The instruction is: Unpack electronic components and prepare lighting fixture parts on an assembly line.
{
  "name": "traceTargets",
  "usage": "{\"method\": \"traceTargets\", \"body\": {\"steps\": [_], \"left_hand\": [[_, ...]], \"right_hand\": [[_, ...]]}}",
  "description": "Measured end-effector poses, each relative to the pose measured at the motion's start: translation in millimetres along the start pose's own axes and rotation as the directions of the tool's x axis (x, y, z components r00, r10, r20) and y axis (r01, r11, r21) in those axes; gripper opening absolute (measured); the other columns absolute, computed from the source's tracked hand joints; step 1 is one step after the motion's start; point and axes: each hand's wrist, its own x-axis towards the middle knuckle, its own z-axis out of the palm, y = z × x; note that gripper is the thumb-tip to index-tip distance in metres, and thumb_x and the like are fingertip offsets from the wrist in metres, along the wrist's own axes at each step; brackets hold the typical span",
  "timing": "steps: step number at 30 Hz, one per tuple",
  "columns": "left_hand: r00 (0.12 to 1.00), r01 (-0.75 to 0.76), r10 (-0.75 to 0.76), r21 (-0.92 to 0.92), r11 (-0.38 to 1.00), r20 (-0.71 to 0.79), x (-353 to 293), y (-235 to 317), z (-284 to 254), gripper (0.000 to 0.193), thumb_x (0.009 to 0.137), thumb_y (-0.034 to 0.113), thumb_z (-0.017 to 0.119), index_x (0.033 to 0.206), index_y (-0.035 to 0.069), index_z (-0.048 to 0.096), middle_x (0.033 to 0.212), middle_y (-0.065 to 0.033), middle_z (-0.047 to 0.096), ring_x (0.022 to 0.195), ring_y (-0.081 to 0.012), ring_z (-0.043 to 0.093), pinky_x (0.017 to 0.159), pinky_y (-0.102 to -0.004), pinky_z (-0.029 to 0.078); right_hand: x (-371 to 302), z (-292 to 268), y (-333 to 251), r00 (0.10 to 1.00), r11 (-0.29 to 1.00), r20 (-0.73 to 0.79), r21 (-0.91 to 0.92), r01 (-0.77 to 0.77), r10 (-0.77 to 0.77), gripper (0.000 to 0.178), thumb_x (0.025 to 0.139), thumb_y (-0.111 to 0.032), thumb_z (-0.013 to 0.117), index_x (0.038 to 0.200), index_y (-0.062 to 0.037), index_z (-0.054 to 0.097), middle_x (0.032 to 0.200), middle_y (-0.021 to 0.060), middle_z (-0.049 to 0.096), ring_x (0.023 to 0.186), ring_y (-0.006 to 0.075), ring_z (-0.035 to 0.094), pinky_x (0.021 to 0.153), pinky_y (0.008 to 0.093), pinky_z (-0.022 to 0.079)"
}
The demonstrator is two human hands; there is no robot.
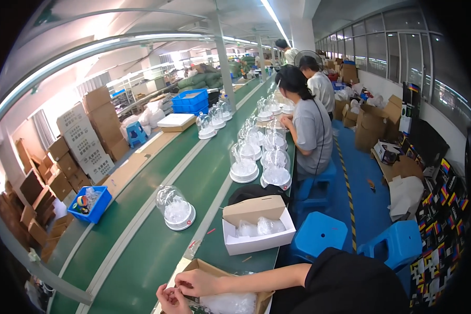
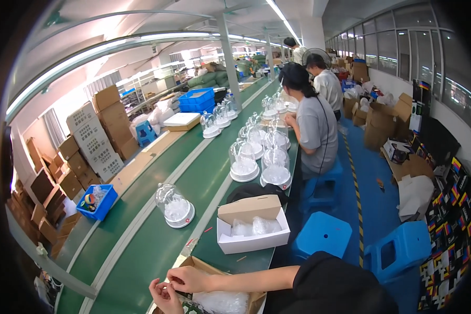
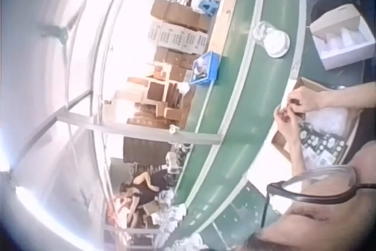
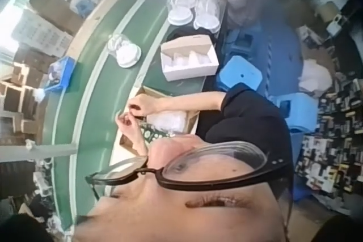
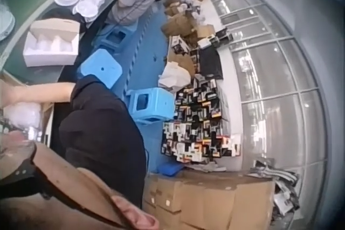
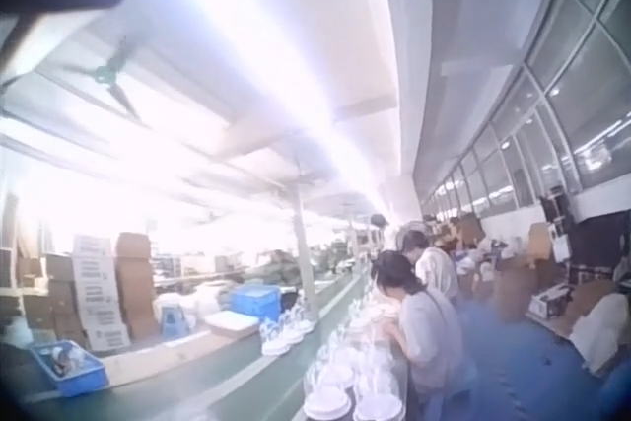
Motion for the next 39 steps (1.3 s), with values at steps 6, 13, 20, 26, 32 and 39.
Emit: {"method": "traceTargets", "body": {"steps": [6, 13, 20, 26, 32, 39], "left_hand": [[1.0, -0.025, 0.024, -0.086, 0.996, -0.014, 3, -7, 4, 0.021, 0.085, -0.002, 0.057, 0.106, 0.0, 0.053, 0.082, -0.002, 0.056, 0.067, -0.0049, 0.05, 0.056, -0.0172, 0.04], [0.993, -0.107, 0.105, -0.044, 0.993, -0.054, 3, -19, 13, 0.026, 0.078, -0.003, 0.06, 0.103, -0.003, 0.054, 0.1, -0.0096, 0.053, 0.085, -0.0164, 0.057, 0.07, -0.0259, 0.049], [0.991, -0.137, 0.137, 0.092, 0.986, 0.014, -2, -11, 11, 0.033, 0.075, -0.004, 0.064, 0.106, -0.003, 0.052, 0.102, -0.0108, 0.054, 0.094, -0.0189, 0.058, 0.08, -0.0287, 0.049], [0.994, -0.054, 0.047, 0.071, 0.996, 0.097, 0, -24, -1, 0.025, 0.083, -0.006, 0.057, 0.108, -0.004, 0.052, 0.095, -0.0081, 0.058, 0.085, -0.0143, 0.061, 0.077, -0.0259, 0.051], [0.995, -0.033, 0.017, 0.163, 0.986, 0.099, -6, 22, -4, 0.021, 0.093, 0.003, 0.052, 0.111, -0.005, 0.058, 0.104, -0.0137, 0.064, 0.092, -0.0194, 0.062, 0.081, -0.028, 0.05], [0.955, -0.263, 0.22, 0.225, 0.938, 0.197, -2, 86, -7, 0.013, 0.087, -0.001, 0.057, 0.098, -0.002, 0.065, 0.086, -0.0127, 0.067, 0.077, -0.0204, 0.064, 0.068, -0.0301, 0.051]], "right_hand": [[-1, 6, 13, 0.996, 0.994, -0.089, -0.113, -0.013, 0.003, 0.013, 0.082, -0.014, 0.057, 0.089, -0.0028, 0.058, 0.068, 0.0131, 0.06, 0.059, 0.0253, 0.06, 0.056, 0.0353, 0.048], [-1, 2, 16, 0.979, 0.993, -0.173, 0.069, -0.095, 0.105, 0.009, 0.084, -0.01, 0.058, 0.086, -0.0005, 0.057, 0.065, 0.0031, 0.059, 0.059, 0.0073, 0.055, 0.055, 0.024, 0.047], [0, -3, 4, 0.959, 0.912, -0.144, 0.37, -0.176, 0.244, 0.009, 0.087, -0.008, 0.055, 0.086, 0.0006, 0.054, 0.073, 0.001, 0.061, 0.066, 0.0053, 0.058, 0.06, 0.0204, 0.048], [5, -6, -11, 0.946, 0.824, -0.108, 0.527, -0.208, 0.307, 0.006, 0.088, -0.006, 0.053, 0.087, -0.0002, 0.052, 0.076, 0.0027, 0.06, 0.069, 0.0065, 0.059, 0.061, 0.0205, 0.049], [6, -20, -26, 0.965, 0.882, -0.064, 0.424, -0.205, 0.256, 0.006, 0.087, -0.006, 0.052, 0.085, 0.0001, 0.051, 0.075, 0.0021, 0.058, 0.066, 0.0066, 0.057, 0.06, 0.0223, 0.047], [1, -61, -55, 0.986, 0.949, 0.101, 0.274, -0.154, 0.131, 0.011, 0.084, -0.009, 0.056, 0.082, 0.0008, 0.052, 0.069, 0.0041, 0.06, 0.06, 0.0078, 0.057, 0.054, 0.024, 0.045]]}}
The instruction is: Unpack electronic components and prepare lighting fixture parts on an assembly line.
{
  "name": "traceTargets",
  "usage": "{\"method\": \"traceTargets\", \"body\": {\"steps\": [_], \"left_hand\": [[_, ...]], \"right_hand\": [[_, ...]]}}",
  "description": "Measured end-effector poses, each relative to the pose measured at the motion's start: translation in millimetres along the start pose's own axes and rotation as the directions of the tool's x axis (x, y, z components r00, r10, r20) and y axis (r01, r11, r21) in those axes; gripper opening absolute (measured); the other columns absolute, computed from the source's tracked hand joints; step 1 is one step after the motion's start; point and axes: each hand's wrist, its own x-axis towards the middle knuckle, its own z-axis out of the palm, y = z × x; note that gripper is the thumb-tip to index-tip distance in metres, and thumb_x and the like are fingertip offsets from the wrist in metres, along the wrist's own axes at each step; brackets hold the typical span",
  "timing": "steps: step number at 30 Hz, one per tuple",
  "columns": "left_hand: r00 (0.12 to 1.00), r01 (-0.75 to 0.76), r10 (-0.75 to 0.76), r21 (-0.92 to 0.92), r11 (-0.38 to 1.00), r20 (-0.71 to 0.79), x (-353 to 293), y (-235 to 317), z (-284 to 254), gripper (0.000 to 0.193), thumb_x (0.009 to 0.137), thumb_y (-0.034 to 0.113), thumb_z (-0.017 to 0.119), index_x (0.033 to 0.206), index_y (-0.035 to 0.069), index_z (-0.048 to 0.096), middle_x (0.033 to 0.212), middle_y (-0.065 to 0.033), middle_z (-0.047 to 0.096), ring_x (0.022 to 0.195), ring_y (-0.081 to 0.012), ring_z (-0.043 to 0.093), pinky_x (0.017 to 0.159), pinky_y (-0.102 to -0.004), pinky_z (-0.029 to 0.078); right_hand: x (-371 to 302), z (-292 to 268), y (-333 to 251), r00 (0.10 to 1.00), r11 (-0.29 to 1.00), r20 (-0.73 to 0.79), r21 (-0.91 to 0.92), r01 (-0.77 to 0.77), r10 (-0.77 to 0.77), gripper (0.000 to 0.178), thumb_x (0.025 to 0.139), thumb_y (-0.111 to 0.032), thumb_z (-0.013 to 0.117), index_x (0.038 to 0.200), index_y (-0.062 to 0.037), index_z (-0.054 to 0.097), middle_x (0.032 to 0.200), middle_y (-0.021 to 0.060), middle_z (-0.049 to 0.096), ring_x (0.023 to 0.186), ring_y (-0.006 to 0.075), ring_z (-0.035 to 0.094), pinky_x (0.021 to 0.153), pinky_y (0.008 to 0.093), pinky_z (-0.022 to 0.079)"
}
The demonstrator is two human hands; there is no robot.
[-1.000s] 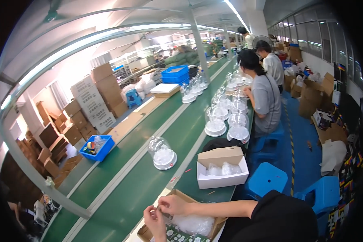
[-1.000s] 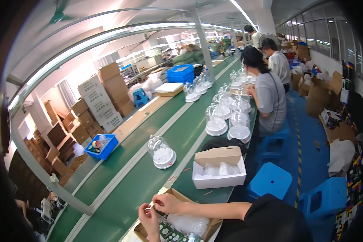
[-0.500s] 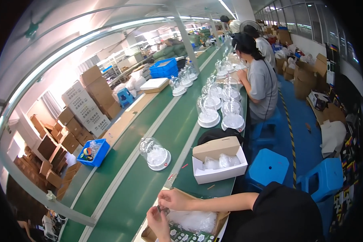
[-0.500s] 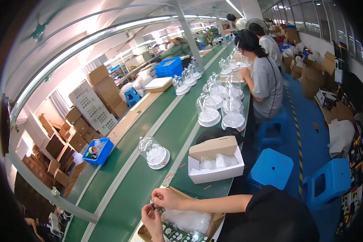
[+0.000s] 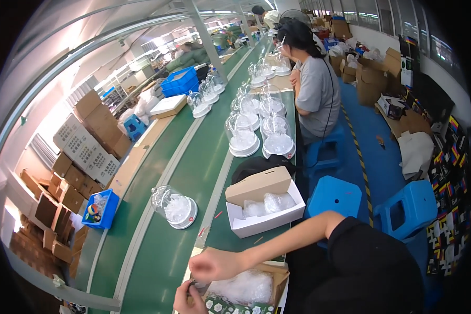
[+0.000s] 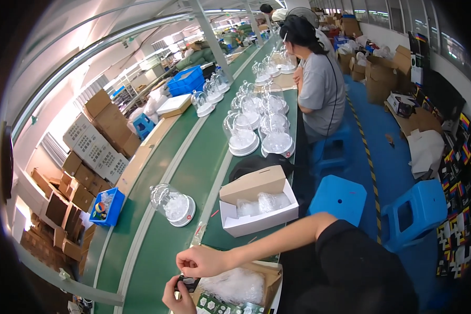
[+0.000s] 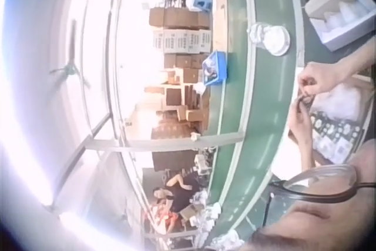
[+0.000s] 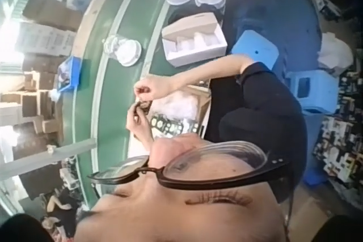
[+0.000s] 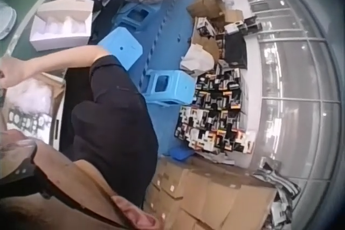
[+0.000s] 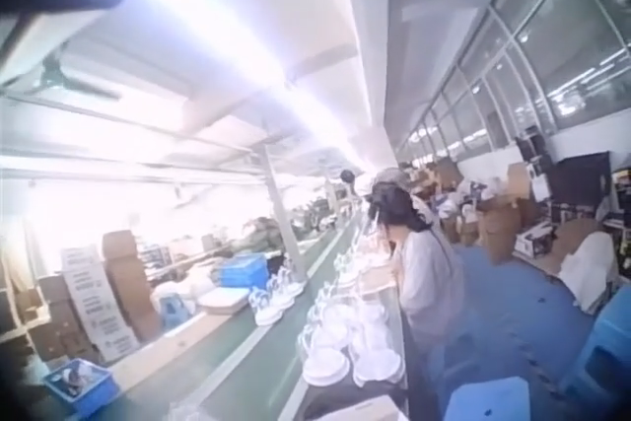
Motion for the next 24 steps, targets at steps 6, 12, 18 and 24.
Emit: {"method": "traceTargets", "body": {"steps": [6, 12, 18, 24], "left_hand": [[0.995, -0.09, 0.088, 0.06, 0.994, 0.038, 47, -11, -6, 0.012, 0.087, 0.0, 0.057, 0.098, -0.002, 0.06, 0.083, -0.0084, 0.062, 0.071, -0.0151, 0.058, 0.064, -0.0268, 0.048], [0.996, -0.058, 0.065, -0.113, 0.992, 0.057, 121, -63, 24, 0.014, 0.085, -0.001, 0.058, 0.098, -0.001, 0.062, 0.077, -0.0011, 0.06, 0.064, -0.0046, 0.05, 0.055, -0.0199, 0.039], [0.983, -0.181, 0.182, 0.038, 0.983, -0.034, 195, -89, 42, 0.015, 0.084, 0.002, 0.06, 0.098, 0.0, 0.065, 0.076, -0.0045, 0.062, 0.061, -0.0081, 0.052, 0.055, -0.023, 0.041], [0.969, -0.219, 0.227, 0.091, 0.972, -0.093, 247, -113, 72, 0.019, 0.084, 0.003, 0.058, 0.102, 0.0, 0.064, 0.079, -0.011, 0.064, 0.069, -0.0161, 0.061, 0.063, -0.0285, 0.048]], "right_hand": [[35, -34, -5, 0.993, 0.967, 0.06, -0.226, 0.117, -0.106, 0.012, 0.081, -0.011, 0.058, 0.082, 0.0002, 0.054, 0.069, 0.0077, 0.061, 0.061, 0.0143, 0.058, 0.057, 0.0291, 0.046], [108, -81, 59, 0.948, 0.912, -0.186, -0.37, 0.175, -0.257, 0.015, 0.075, -0.015, 0.063, 0.077, 0.0001, 0.06, 0.08, 0.0132, 0.063, 0.08, 0.0233, 0.061, 0.073, 0.0344, 0.048], [185, -113, 81, 0.891, 0.816, -0.215, -0.527, 0.238, -0.399, 0.014, 0.075, -0.015, 0.062, 0.074, -0.0007, 0.059, 0.092, 0.017, 0.062, 0.09, 0.032, 0.059, 0.081, 0.038, 0.047], [224, -136, 100, 0.88, 0.791, -0.341, -0.609, 0.062, -0.332, 0.016, 0.078, -0.015, 0.061, 0.079, 0.0003, 0.062, 0.085, 0.0122, 0.063, 0.078, 0.0236, 0.062, 0.068, 0.0326, 0.049]]}}
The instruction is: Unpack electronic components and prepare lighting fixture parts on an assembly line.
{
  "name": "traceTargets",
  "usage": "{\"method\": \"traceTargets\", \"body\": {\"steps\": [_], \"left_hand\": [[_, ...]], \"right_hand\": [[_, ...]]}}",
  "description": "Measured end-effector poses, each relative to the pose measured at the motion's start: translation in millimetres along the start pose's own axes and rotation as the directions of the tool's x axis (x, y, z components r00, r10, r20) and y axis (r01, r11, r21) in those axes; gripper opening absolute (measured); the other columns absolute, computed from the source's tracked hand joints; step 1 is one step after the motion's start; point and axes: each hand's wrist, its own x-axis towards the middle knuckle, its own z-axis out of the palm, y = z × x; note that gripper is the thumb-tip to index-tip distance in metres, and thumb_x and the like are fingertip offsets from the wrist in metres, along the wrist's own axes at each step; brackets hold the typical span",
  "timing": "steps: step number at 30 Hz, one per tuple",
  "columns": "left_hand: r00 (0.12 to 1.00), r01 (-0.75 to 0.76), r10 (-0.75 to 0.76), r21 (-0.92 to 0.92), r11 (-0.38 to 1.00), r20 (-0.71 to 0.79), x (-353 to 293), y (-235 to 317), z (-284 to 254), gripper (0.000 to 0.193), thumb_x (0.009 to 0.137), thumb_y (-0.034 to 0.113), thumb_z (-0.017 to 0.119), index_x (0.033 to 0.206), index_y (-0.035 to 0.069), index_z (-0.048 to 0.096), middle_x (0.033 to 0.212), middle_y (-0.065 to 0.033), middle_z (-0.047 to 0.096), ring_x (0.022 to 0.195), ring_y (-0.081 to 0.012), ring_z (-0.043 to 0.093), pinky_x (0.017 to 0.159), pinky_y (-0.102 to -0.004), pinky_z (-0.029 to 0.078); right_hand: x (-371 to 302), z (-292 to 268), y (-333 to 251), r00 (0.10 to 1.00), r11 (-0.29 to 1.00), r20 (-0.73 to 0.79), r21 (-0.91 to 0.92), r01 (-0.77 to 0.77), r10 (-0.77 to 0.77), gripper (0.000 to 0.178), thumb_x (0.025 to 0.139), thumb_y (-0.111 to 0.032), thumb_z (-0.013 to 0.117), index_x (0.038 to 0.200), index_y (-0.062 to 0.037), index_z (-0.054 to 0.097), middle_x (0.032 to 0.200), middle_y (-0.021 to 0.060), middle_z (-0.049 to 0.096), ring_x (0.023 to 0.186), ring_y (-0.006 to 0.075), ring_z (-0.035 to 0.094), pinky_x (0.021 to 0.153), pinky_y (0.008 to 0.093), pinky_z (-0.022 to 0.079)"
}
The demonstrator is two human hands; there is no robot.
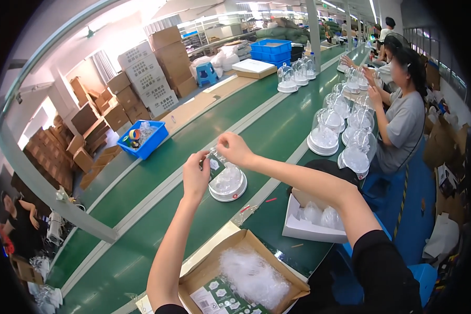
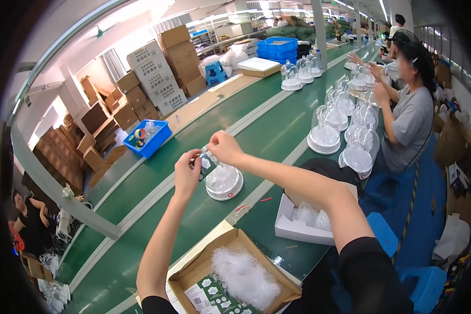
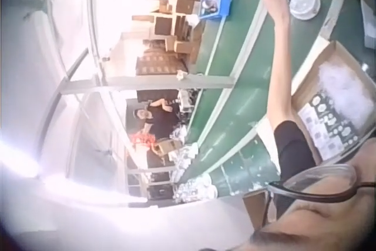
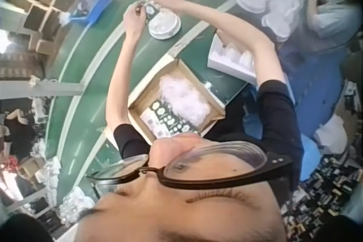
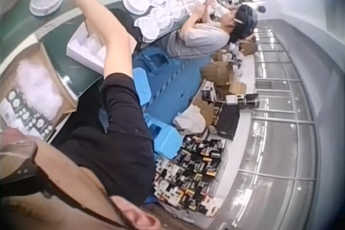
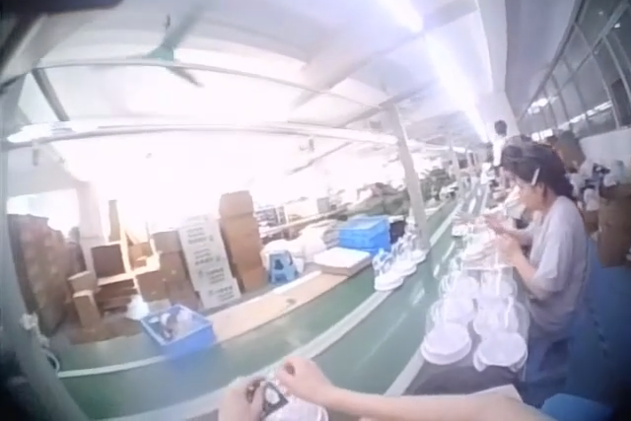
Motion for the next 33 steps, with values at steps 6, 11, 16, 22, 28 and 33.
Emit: {"method": "traceTargets", "body": {"steps": [6, 11, 16, 22, 28, 33], "left_hand": [[0.996, 0.087, -0.087, -0.005, 0.996, -0.002, 8, -13, 13, 0.018, 0.085, 0.003, 0.056, 0.101, 0.001, 0.064, 0.075, -0.0094, 0.062, 0.065, -0.0146, 0.059, 0.06, -0.0278, 0.048], [0.995, 0.102, -0.102, -0.022, 0.995, 0.013, 13, -18, 10, 0.015, 0.088, 0.006, 0.057, 0.099, 0.001, 0.065, 0.073, -0.0072, 0.062, 0.064, -0.0115, 0.057, 0.059, -0.0262, 0.047], [0.993, 0.116, -0.115, -0.045, 0.992, 0.023, 10, -24, 4, 0.017, 0.088, 0.008, 0.059, 0.102, 0.001, 0.066, 0.072, -0.0041, 0.062, 0.064, -0.0082, 0.055, 0.059, -0.0236, 0.045], [0.976, 0.187, -0.176, -0.082, 0.979, 0.128, 4, -29, -9, 0.02, 0.086, 0.007, 0.06, 0.104, 0.001, 0.066, 0.068, -0.0004, 0.059, 0.062, -0.0056, 0.052, 0.058, -0.0228, 0.044], [0.945, 0.246, -0.246, 0.027, 0.969, 0.214, 9, -34, -21, 0.025, 0.082, 0.007, 0.063, 0.106, 0.001, 0.066, 0.066, -0.0028, 0.059, 0.059, -0.0086, 0.053, 0.056, -0.0259, 0.044], [0.997, 0.021, -0.033, 0.19, 0.981, 0.064, 7, -26, -20, 0.022, 0.074, 0.004, 0.064, 0.095, 0.001, 0.067, 0.091, -0.0143, 0.064, 0.09, -0.0275, 0.06, 0.081, -0.037, 0.047]], "right_hand": [[11, 9, 16, 0.973, 0.973, 0.158, 0.129, -0.19, 0.169, 0.018, 0.075, -0.017, 0.062, 0.078, 0.001, 0.065, 0.07, 0.0115, 0.066, 0.064, 0.0191, 0.064, 0.061, 0.0319, 0.05], [20, 11, 19, 0.952, 0.966, 0.245, 0.131, -0.221, 0.184, 0.02, 0.072, -0.02, 0.064, 0.072, 0.0004, 0.066, 0.067, 0.0133, 0.066, 0.062, 0.0222, 0.064, 0.06, 0.0335, 0.05], [19, 15, 14, 0.945, 0.974, 0.265, 0.067, -0.216, 0.191, 0.02, 0.069, -0.021, 0.066, 0.069, -0.0012, 0.068, 0.065, 0.0153, 0.065, 0.063, 0.0247, 0.066, 0.062, 0.0341, 0.052], [18, 16, 6, 0.931, 0.973, 0.306, 0.048, -0.225, 0.201, 0.022, 0.067, -0.023, 0.067, 0.07, -0.0016, 0.069, 0.064, 0.0164, 0.065, 0.065, 0.0256, 0.066, 0.063, 0.0345, 0.053], [22, 16, 4, 0.902, 0.976, 0.383, -0.003, -0.218, 0.202, 0.024, 0.065, -0.025, 0.068, 0.065, -0.0007, 0.066, 0.064, 0.0167, 0.065, 0.063, 0.0257, 0.066, 0.062, 0.0342, 0.052], [16, 17, -3, 0.911, 0.981, 0.378, 0.027, -0.19, 0.166, 0.026, 0.065, -0.026, 0.067, 0.062, -0.0001, 0.065, 0.063, 0.0176, 0.064, 0.061, 0.0268, 0.065, 0.061, 0.0353, 0.052]]}}
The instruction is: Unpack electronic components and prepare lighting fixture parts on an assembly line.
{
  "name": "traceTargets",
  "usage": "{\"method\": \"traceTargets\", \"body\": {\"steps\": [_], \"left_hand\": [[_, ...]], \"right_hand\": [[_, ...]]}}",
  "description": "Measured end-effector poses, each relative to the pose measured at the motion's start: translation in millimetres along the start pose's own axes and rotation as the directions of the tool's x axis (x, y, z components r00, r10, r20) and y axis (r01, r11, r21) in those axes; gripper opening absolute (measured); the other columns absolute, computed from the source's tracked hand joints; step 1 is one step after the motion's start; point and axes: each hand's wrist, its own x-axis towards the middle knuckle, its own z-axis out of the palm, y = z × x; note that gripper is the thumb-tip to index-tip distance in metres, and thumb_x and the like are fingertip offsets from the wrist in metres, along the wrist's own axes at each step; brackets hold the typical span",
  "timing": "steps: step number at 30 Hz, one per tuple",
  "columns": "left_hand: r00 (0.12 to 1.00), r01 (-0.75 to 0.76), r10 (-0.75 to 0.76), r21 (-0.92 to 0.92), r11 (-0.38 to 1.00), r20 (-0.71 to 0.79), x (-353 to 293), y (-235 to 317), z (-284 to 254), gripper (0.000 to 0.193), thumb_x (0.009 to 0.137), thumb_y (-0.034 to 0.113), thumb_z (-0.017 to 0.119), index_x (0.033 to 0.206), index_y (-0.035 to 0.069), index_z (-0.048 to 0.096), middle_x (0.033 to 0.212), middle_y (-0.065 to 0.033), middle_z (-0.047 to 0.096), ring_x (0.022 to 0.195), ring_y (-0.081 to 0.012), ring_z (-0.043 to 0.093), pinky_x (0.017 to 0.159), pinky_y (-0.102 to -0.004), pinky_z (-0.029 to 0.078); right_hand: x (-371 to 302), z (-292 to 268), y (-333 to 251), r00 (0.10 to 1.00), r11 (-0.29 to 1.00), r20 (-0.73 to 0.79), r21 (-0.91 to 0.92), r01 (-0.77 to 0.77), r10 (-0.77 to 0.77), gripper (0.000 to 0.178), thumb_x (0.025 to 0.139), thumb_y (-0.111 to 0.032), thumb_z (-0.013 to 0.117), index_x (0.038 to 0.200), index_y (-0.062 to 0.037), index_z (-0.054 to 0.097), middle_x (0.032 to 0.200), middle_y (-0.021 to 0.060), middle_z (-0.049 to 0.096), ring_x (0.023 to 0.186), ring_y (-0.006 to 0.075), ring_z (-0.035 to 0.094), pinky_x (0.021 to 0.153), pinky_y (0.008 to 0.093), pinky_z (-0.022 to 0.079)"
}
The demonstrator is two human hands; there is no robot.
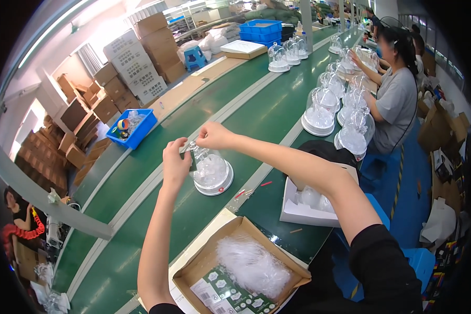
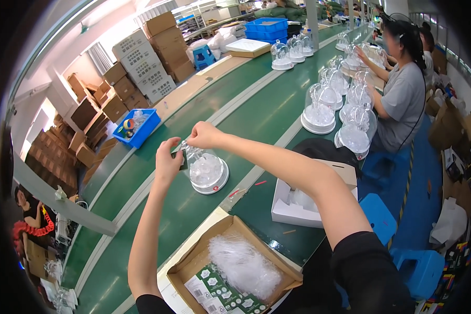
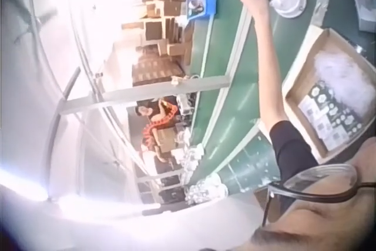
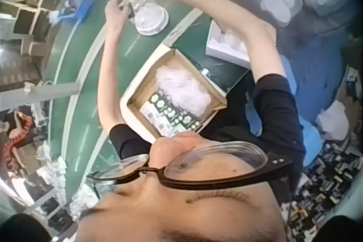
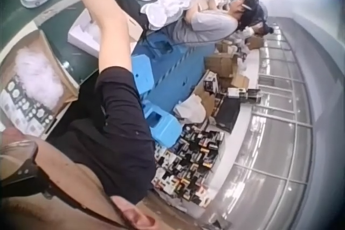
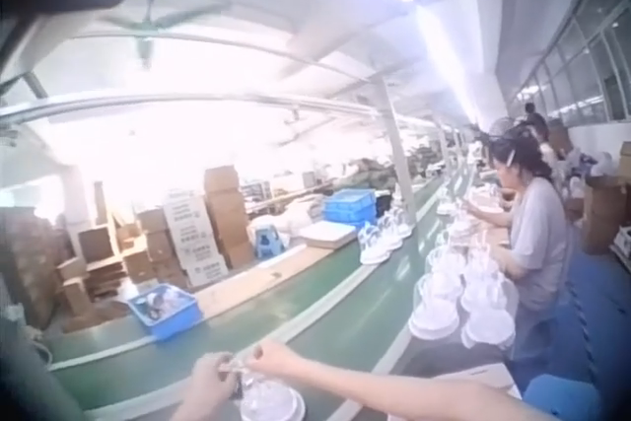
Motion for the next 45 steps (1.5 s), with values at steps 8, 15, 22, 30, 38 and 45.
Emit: {"method": "traceTargets", "body": {"steps": [8, 15, 22, 30, 38, 45], "left_hand": [[0.987, -0.161, 0.161, 0.026, 0.987, -0.013, -2, 23, 13, 0.022, 0.073, 0.002, 0.065, 0.094, 0.001, 0.062, 0.095, -0.0168, 0.061, 0.101, -0.0365, 0.054, 0.085, -0.0421, 0.045], [0.998, -0.033, 0.04, -0.15, 0.988, 0.048, -9, 28, 13, 0.017, 0.078, 0.004, 0.062, 0.094, 0.002, 0.062, 0.097, -0.0161, 0.062, 0.078, -0.0339, 0.061, 0.069, -0.041, 0.049], [0.995, -0.088, 0.09, -0.038, 0.995, 0.049, -10, 26, -6, 0.011, 0.077, 0.005, 0.063, 0.087, 0.001, 0.065, 0.095, -0.0138, 0.065, 0.075, -0.0302, 0.065, 0.066, -0.0381, 0.052], [0.976, -0.201, 0.196, 0.042, 0.979, 0.095, -6, 13, -14, 0.009, 0.072, 0.006, 0.065, 0.081, 0.002, 0.066, 0.087, -0.0112, 0.066, 0.073, -0.0307, 0.065, 0.066, -0.0373, 0.052], [0.972, -0.222, 0.218, 0.032, 0.975, 0.091, -8, 14, -21, 0.007, 0.072, 0.006, 0.063, 0.077, 0.002, 0.064, 0.08, -0.0107, 0.064, 0.071, -0.0317, 0.063, 0.063, -0.0384, 0.05], [0.966, -0.228, 0.22, 0.048, 0.972, 0.133, -11, 7, -29, 0.006, 0.075, 0.003, 0.062, 0.08, 0.0, 0.062, 0.084, -0.0137, 0.063, 0.074, -0.0318, 0.064, 0.067, -0.0374, 0.051]], "right_hand": [[-6, 7, -5, 0.999, 0.998, -0.027, -0.059, 0.017, -0.019, 0.026, 0.07, -0.025, 0.062, 0.062, -0.0003, 0.063, 0.057, 0.0142, 0.062, 0.056, 0.0225, 0.063, 0.055, 0.0341, 0.05], [-11, 4, -7, 1.0, 0.999, 0.01, -0.052, 0.013, -0.013, 0.025, 0.069, -0.023, 0.061, 0.061, 0.0008, 0.062, 0.057, 0.0156, 0.061, 0.055, 0.0224, 0.061, 0.054, 0.0355, 0.047], [-9, 14, -13, 0.998, 0.997, -0.025, -0.057, 0.059, -0.061, 0.027, 0.067, -0.027, 0.062, 0.064, 0.0003, 0.066, 0.062, 0.0193, 0.062, 0.061, 0.0275, 0.064, 0.059, 0.0368, 0.05], [-5, 20, -13, 0.99, 0.998, 0.129, -0.015, 0.054, -0.051, 0.027, 0.068, -0.024, 0.06, 0.067, 0.0015, 0.065, 0.063, 0.0182, 0.062, 0.063, 0.0255, 0.063, 0.06, 0.0365, 0.049], [0, 23, -14, 0.985, 0.999, 0.166, 0.027, 0.034, -0.038, 0.028, 0.07, -0.024, 0.058, 0.073, 0.0025, 0.067, 0.066, 0.0178, 0.064, 0.065, 0.0237, 0.063, 0.061, 0.0354, 0.049], [-1, 27, -27, 0.981, 0.993, 0.192, 0.114, -0.037, 0.015, 0.025, 0.07, -0.023, 0.059, 0.069, 0.0012, 0.066, 0.065, 0.0152, 0.065, 0.061, 0.0204, 0.064, 0.058, 0.035, 0.051]]}}
